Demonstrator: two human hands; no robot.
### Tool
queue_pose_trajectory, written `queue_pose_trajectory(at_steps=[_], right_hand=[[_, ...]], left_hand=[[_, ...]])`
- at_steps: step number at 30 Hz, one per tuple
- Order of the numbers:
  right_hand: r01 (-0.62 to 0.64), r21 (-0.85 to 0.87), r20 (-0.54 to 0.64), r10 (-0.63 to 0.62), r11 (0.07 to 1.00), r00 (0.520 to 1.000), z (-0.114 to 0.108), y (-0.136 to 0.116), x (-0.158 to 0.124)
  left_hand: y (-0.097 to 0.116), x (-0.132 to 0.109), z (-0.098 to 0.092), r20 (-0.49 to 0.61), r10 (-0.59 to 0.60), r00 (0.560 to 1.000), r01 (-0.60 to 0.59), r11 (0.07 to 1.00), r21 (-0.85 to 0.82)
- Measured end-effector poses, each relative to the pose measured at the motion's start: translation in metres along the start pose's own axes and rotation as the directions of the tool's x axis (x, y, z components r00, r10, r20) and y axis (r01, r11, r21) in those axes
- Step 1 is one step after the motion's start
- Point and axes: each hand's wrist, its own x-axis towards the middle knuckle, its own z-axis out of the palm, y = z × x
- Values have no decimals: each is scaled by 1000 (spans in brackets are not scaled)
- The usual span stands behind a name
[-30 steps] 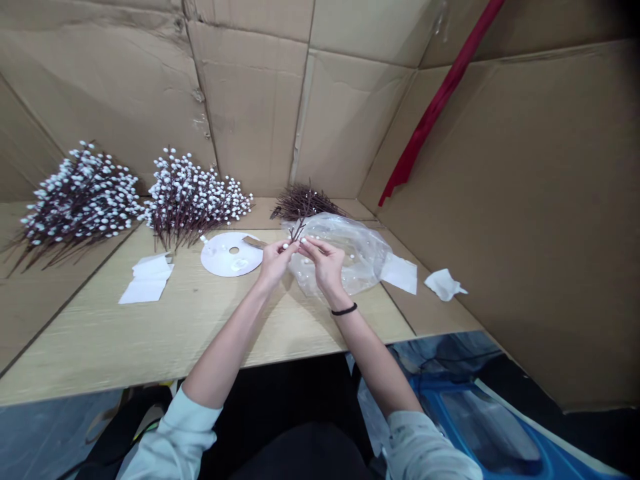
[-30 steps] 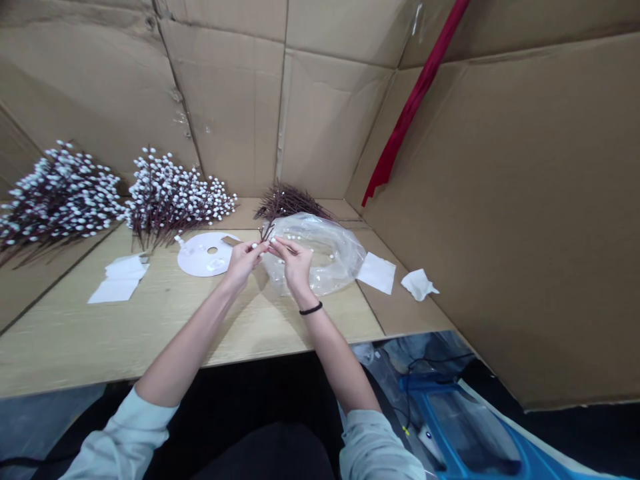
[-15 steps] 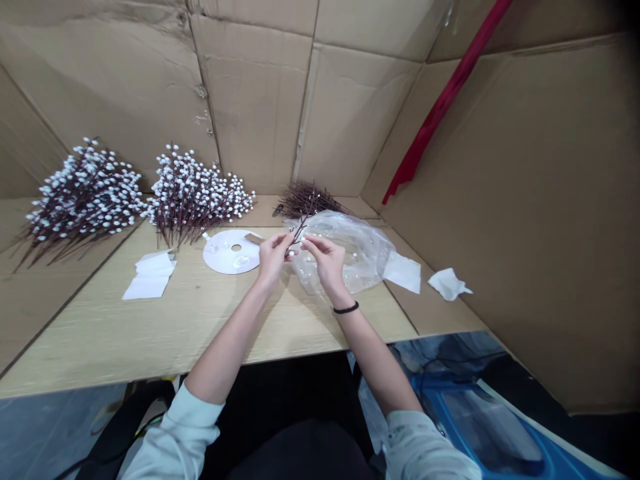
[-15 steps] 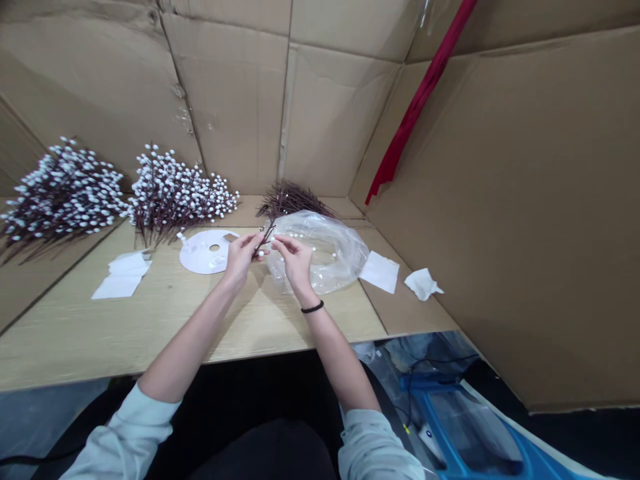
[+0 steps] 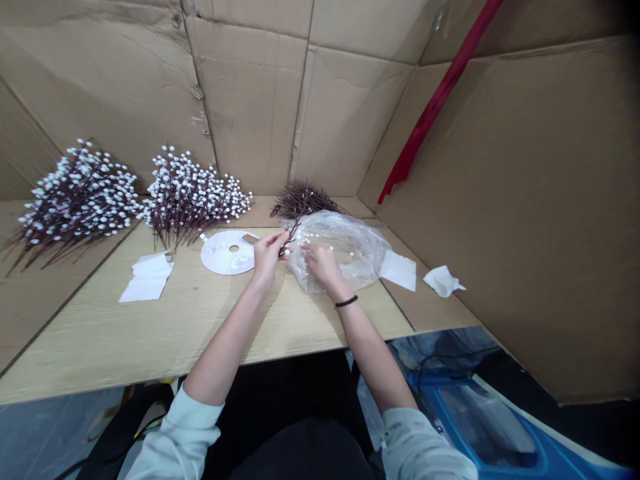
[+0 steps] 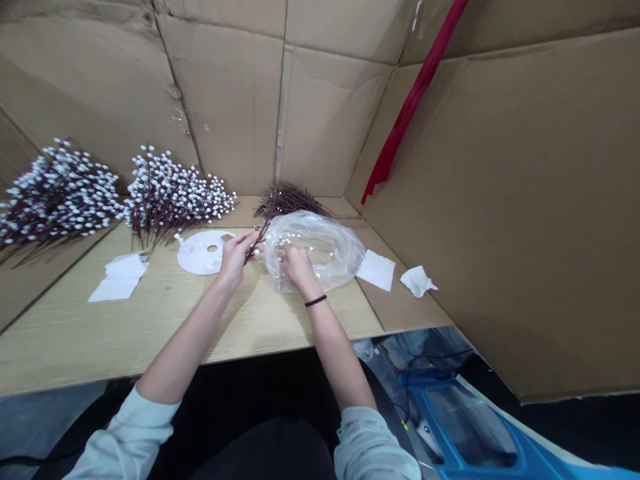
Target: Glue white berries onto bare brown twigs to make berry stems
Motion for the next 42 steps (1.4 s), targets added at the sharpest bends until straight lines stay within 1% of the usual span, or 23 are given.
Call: queue_pose_trajectory(at_steps=[2, 4, 6, 8, 9, 11, 12, 14, 15, 16, 18, 19, 21, 23, 25, 27, 30, 33, 37, 42], right_hand=[[70, -107, 127, -56, 992, 990, 6, 1, 1], [73, -178, 195, -38, 981, 980, 9, 1, 3], [62, -206, 204, -19, 976, 979, 10, 1, 3], [64, -197, 189, -26, 978, 982, 8, 2, 3], [66, -177, 170, -36, 982, 985, 6, 2, 3], [60, -93, 83, -52, 994, 995, 1, 3, 3], [44, -21, 19, -44, 999, 999, -3, 3, 2], [-6, 194, -123, 30, 981, 992, -10, 3, 1], [-23, 325, -177, 84, 945, 981, -14, 2, 1], [-25, 455, -214, 137, 890, 967, -17, 0, 0], [2, 670, -243, 217, 743, 945, -22, -4, -2], [24, 744, -241, 235, 667, 942, -24, -7, -2], [55, 848, -212, 242, 527, 947, -24, -13, -3], [61, 912, -167, 233, 405, 958, -23, -18, -4], [59, 951, -131, 222, 303, 966, -21, -21, -5], [49, 972, -103, 226, 231, 969, -20, -24, -5], [30, 985, -69, 229, 168, 971, -20, -27, -6], [28, 990, -58, 216, 140, 975, -21, -29, -7], [24, 989, -54, 209, 144, 976, -21, -30, -7], [-18, 988, -14, 208, 153, 978, -22, -30, -7]], left_hand=[[0, 0, 0, -3, 3, 1000, -3, 1000, 7], [-1, 0, -1, 1, 13, 1000, -13, 1000, 13], [-1, 0, -1, 7, 32, 999, -33, 999, 18], [-1, -1, -1, 9, 47, 999, -48, 999, 24], [-1, -1, -1, 10, 51, 999, -51, 998, 27], [-1, -2, -1, 16, 54, 998, -55, 998, 34], [0, -3, -1, 23, 55, 998, -55, 998, 37], [0, -4, 0, 36, 48, 998, -50, 998, 46], [1, -5, 0, 42, 42, 998, -44, 998, 52], [2, -6, 1, 49, 33, 998, -36, 998, 60], [2, -7, 2, 67, 18, 998, -23, 997, 77], [3, -8, 2, 80, 13, 997, -20, 996, 87], [3, -9, 3, 109, 4, 994, -16, 994, 110], [2, -10, 3, 137, 3, 991, -22, 990, 138], [2, -11, 3, 155, 10, 988, -36, 986, 162], [2, -12, 3, 161, 12, 987, -40, 984, 174], [2, -13, 4, 159, 1, 987, -31, 982, 187], [2, -14, 4, 160, -3, 987, -30, 979, 202], [3, -15, 5, 151, -9, 989, -25, 975, 219], [6, -16, 5, 157, -23, 987, -15, 972, 234]])
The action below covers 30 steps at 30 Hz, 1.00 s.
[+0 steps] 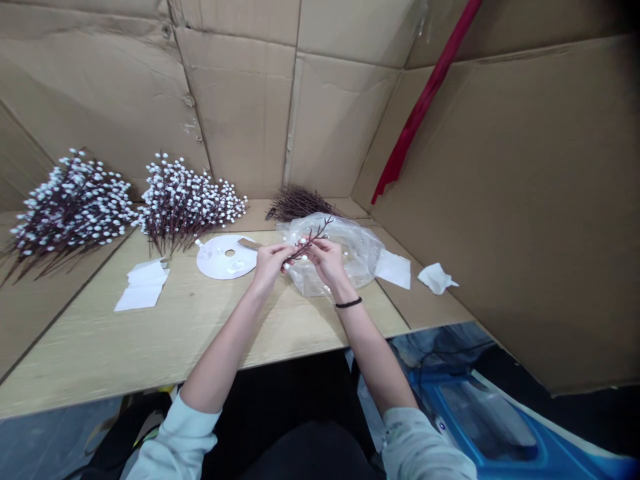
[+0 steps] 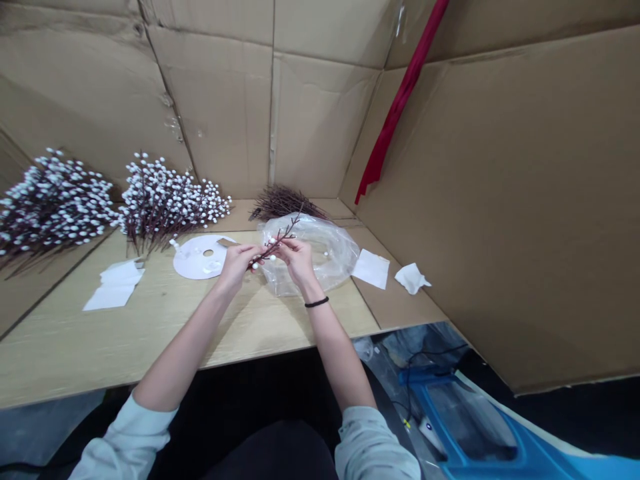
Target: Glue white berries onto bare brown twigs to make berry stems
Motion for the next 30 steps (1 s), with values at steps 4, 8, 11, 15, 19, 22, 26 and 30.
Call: queue_pose_trajectory(at_steps=[4, 8, 11, 15, 19, 22, 26, 30], right_hand=[[-19, 3, -2, 19, 1000, 1000, -1, 1, 0], [-25, 35, 7, 25, 999, 1000, -1, 5, 0], [-42, 44, 9, 41, 998, 999, -1, 8, 0], [-50, 45, 6, 50, 998, 999, 0, 9, 0], [-64, 62, 21, 63, 996, 998, 1, 8, -1], [-66, 49, 24, 65, 997, 998, 1, 6, -2], [-48, 11, 25, 48, 999, 999, 0, 5, -2], [-55, 12, 35, 54, 998, 998, -1, 6, -2]], left_hand=[[-1, 1, 0, 5, 9, 1000, -9, 1000, 14], [-1, 1, 0, 2, 14, 1000, -14, 1000, 3], [0, 1, -1, 11, 16, 1000, -16, 1000, -3], [0, 1, -1, 22, 13, 1000, -12, 1000, -6], [0, 1, -1, 13, 13, 1000, -13, 1000, -2], [1, 0, -1, 9, 16, 1000, -17, 1000, 10], [1, 0, -1, 23, 12, 1000, -13, 1000, 14], [1, 1, -1, 39, 8, 999, -8, 1000, 12]])
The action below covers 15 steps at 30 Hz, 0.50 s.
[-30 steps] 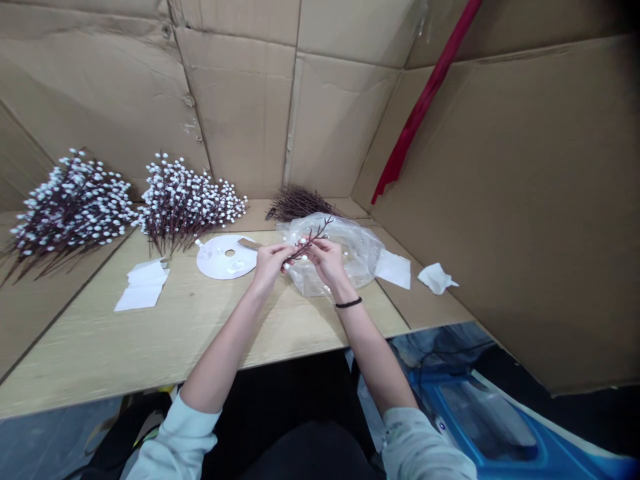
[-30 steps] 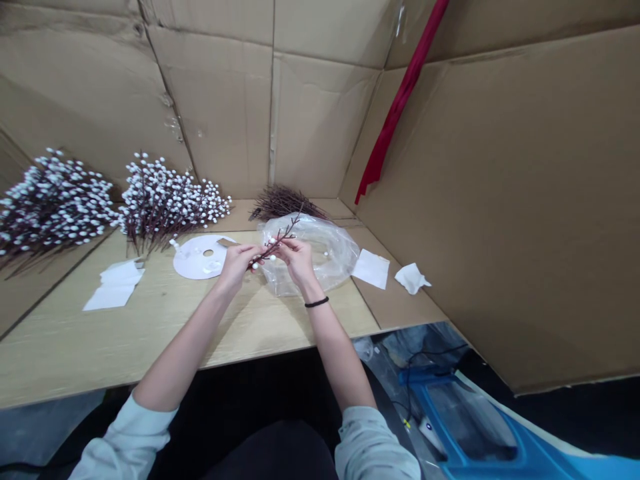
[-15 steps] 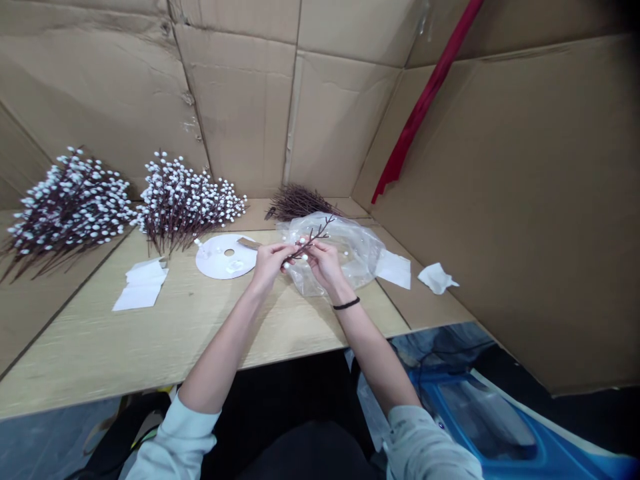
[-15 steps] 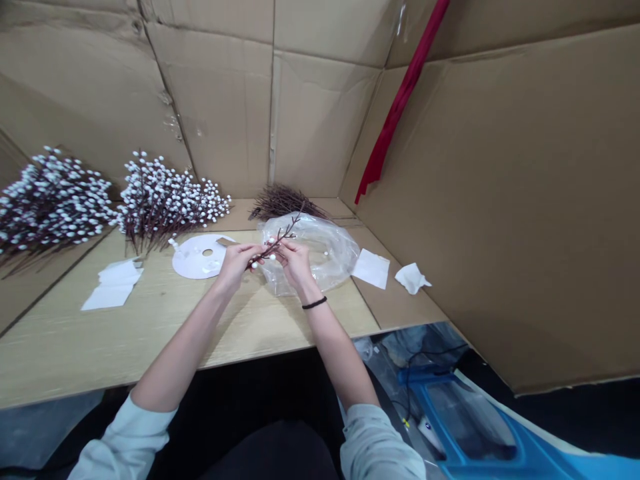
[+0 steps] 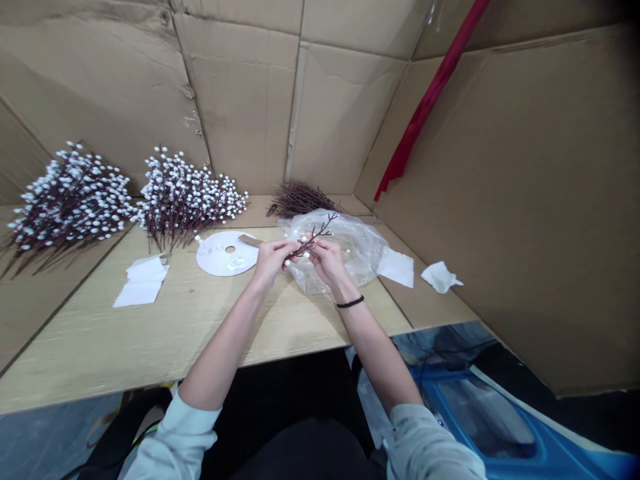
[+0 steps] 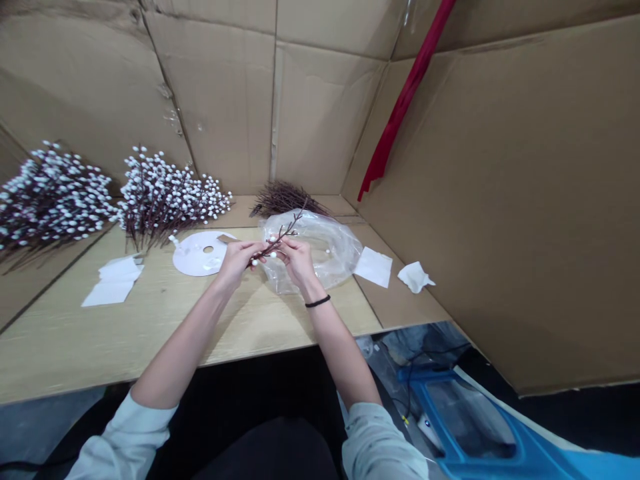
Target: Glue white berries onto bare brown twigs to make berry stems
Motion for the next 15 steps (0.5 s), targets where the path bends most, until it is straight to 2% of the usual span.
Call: queue_pose_trajectory(at_steps=[15], right_hand=[[-34, 62, -13, 34, 997, 999, 6, 2, -2]], left_hand=[[1, 0, -1, 8, -9, 1000, 9, 1000, -21]])
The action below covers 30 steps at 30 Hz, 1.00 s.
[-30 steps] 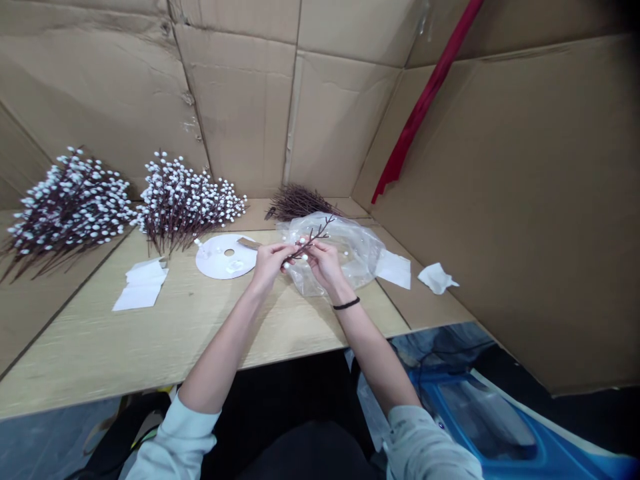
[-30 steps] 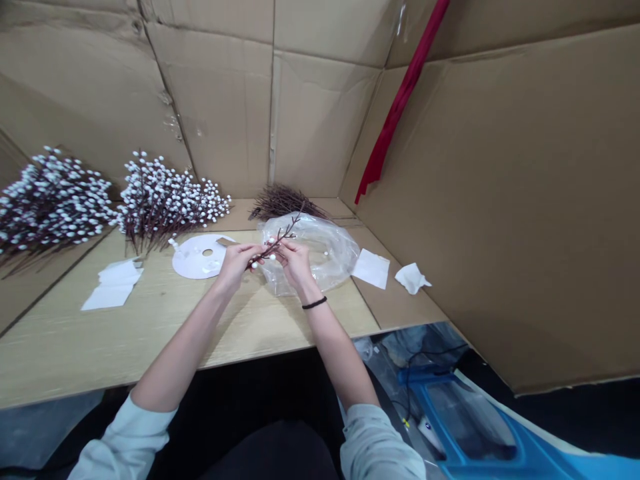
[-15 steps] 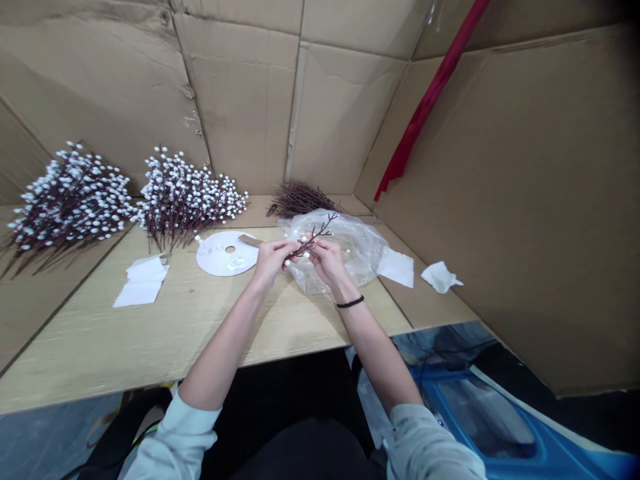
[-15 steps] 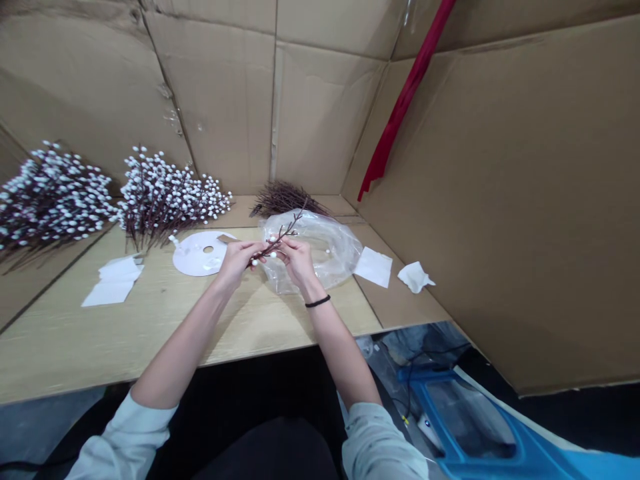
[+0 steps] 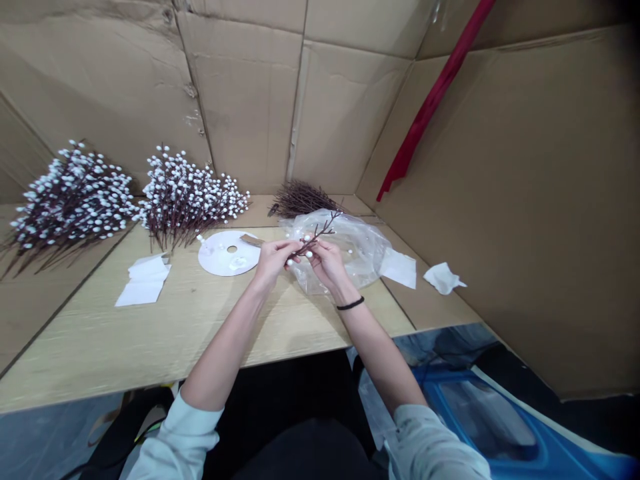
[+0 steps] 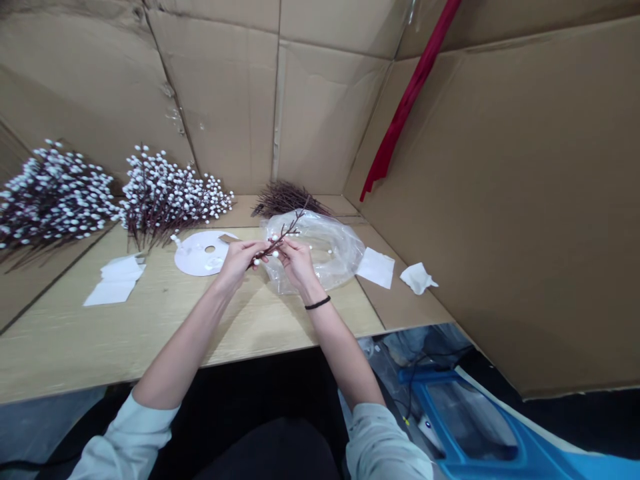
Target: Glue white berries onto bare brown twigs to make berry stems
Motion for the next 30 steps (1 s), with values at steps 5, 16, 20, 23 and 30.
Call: queue_pose_trajectory(at_steps=[5, 16, 20, 23, 30], right_hand=[[-6, 16, 12, 6, 1000, 1000, 0, 0, 0], [-22, 68, 44, 19, 997, 999, -1, 1, 1], [6, 59, 57, -10, 998, 998, -1, 0, 1], [37, 36, 50, -38, 999, 998, -1, -1, 1], [55, 56, -63, -51, 997, 997, -9, -2, 8]], left_hand=[[-1, 1, 0, 5, 5, 1000, -5, 1000, -18], [-2, 1, -1, 15, 8, 1000, -8, 1000, 6], [-1, 2, -2, 32, -5, 999, 5, 1000, 8], [-2, 4, -4, 64, -19, 998, 19, 1000, 6], [-2, 3, -4, 105, -18, 994, 19, 1000, -9]])
